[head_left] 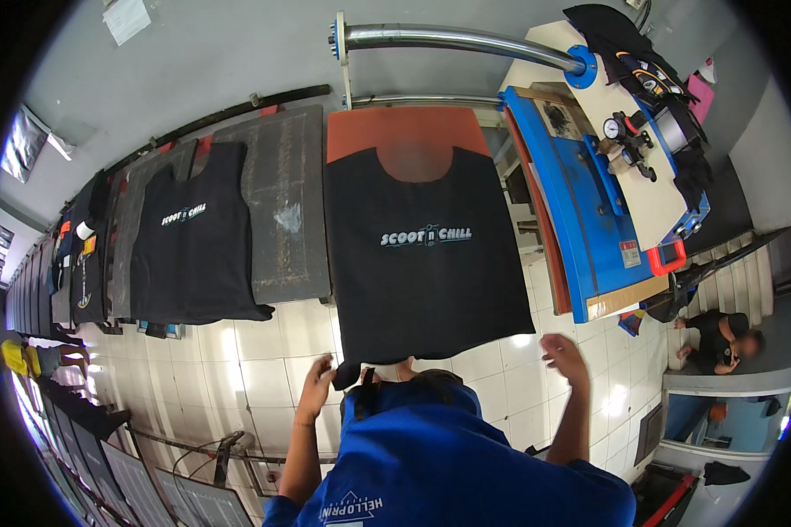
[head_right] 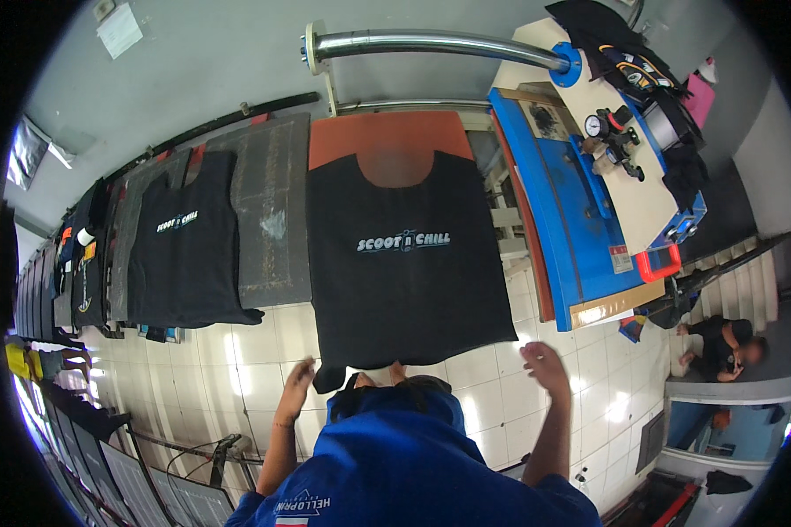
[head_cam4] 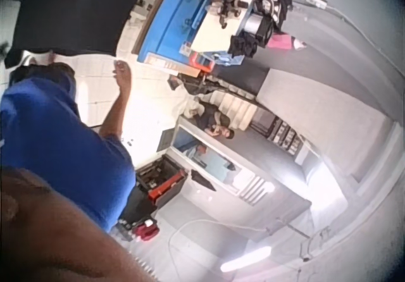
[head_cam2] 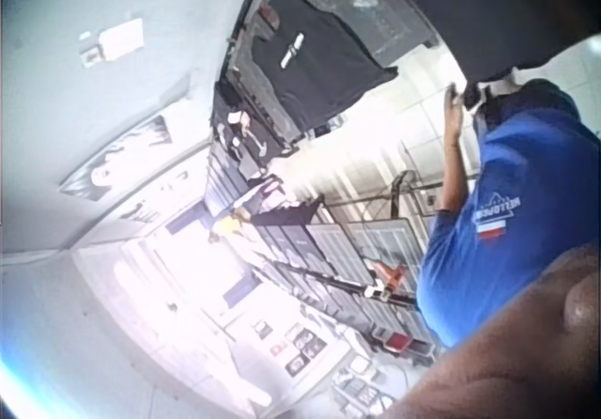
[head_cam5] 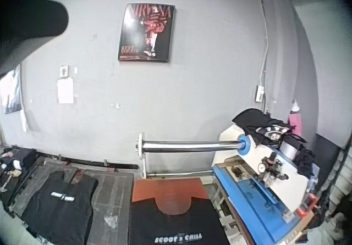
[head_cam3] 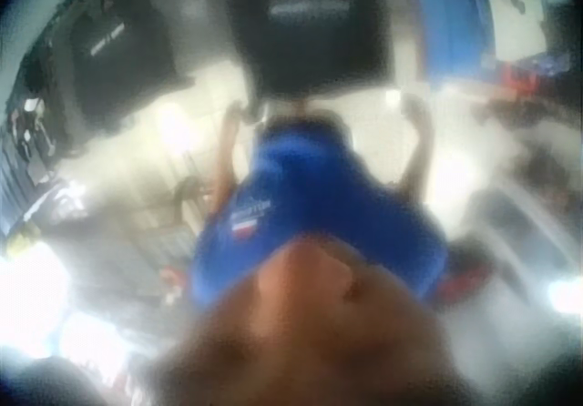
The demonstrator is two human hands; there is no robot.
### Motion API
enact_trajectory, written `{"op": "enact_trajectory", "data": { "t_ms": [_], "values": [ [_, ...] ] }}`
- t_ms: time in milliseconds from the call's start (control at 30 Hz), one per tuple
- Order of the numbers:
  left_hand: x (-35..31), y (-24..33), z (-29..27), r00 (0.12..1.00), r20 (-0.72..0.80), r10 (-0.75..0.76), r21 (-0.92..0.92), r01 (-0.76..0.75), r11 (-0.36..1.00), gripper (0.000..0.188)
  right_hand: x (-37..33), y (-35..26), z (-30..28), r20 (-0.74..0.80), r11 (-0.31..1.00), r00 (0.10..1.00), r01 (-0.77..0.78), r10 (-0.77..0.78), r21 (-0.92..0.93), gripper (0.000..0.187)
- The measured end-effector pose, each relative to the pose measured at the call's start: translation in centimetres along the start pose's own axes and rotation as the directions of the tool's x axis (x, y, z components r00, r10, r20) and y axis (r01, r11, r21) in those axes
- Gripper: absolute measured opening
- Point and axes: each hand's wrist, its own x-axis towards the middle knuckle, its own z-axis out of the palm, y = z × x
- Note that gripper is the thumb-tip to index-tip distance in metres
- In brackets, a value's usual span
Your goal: The person places black fabric onto a screen printing heat press, aligns a white paper transfer, operates the press, and then uses a heat gun to dry the printed design on several shirts laid out on printing tables.
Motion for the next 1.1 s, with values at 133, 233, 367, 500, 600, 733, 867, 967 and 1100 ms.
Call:
{"op": "enact_trajectory", "data": {
  "t_ms": [133, 233, 367, 500, 600, 733, 867, 967, 1100],
  "values": [
    [5.3, 6.9, 3.0, 0.993, 0.114, -0.032, -0.356, 0.071, 0.932, 0.06, -2.7, -9.4, -9.1, -0.503, 0.832, 0.722, 0.555, -0.476, 0.01, 0.032],
    [7.7, 5.0, 2.2, 0.966, 0.238, -0.102, -0.395, 0.192, 0.898, 0.054, -1.7, -12.8, -13.3, -0.661, 0.709, 0.26, 0.309, -0.704, -0.634, 0.039],
    [5.8, 10.7, 4.6, 0.97, 0.216, -0.11, -0.375, 0.186, 0.908, 0.036, 1.2, -10.8, -17.3, -0.507, 0.567, 0.403, 0.037, -0.762, -0.823, 0.044],
    [7.5, 3.4, 2.6, 0.999, 0.043, -0.004, -0.369, 0.019, 0.929, 0.023, 1.1, -16.0, -15.6, -0.517, 0.489, 0.607, -0.229, -0.604, -0.841, 0.045],
    [6.1, 6.3, 2.6, 0.999, 0.026, -0.041, -0.528, 0.048, 0.848, 0.021, 2.3, -16.1, -16.2, -0.573, 0.595, 0.686, -0.249, -0.449, -0.764, 0.044],
    [7.7, 6.7, 1.8, 0.977, 0.211, 0.039, -0.605, 0.1, 0.79, 0.033, 3.1, -13.6, -16.9, -0.521, 0.495, 0.549, -0.211, -0.653, -0.843, 0.04],
    [15.2, 12.3, 2.2, 0.958, 0.276, 0.074, -0.573, 0.102, 0.813, 0.057, 2.4, -14.0, -14.5, -0.682, 0.646, 0.488, -0.274, -0.545, -0.712, 0.035],
    [19.8, 18.0, 3.3, 0.979, 0.206, -0.002, -0.532, 0.113, 0.839, 0.041, 2.1, -13.3, -13.3, -0.726, 0.709, 0.393, -0.221, -0.564, -0.67, 0.038],
    [25.7, 15.4, 2.0, 0.997, 0.042, 0.071, -0.556, -0.036, 0.83, 0.023, 2.7, -14.3, -13.3, -0.707, 0.704, 0.406, -0.188, -0.579, -0.685, 0.042]
  ]
}}
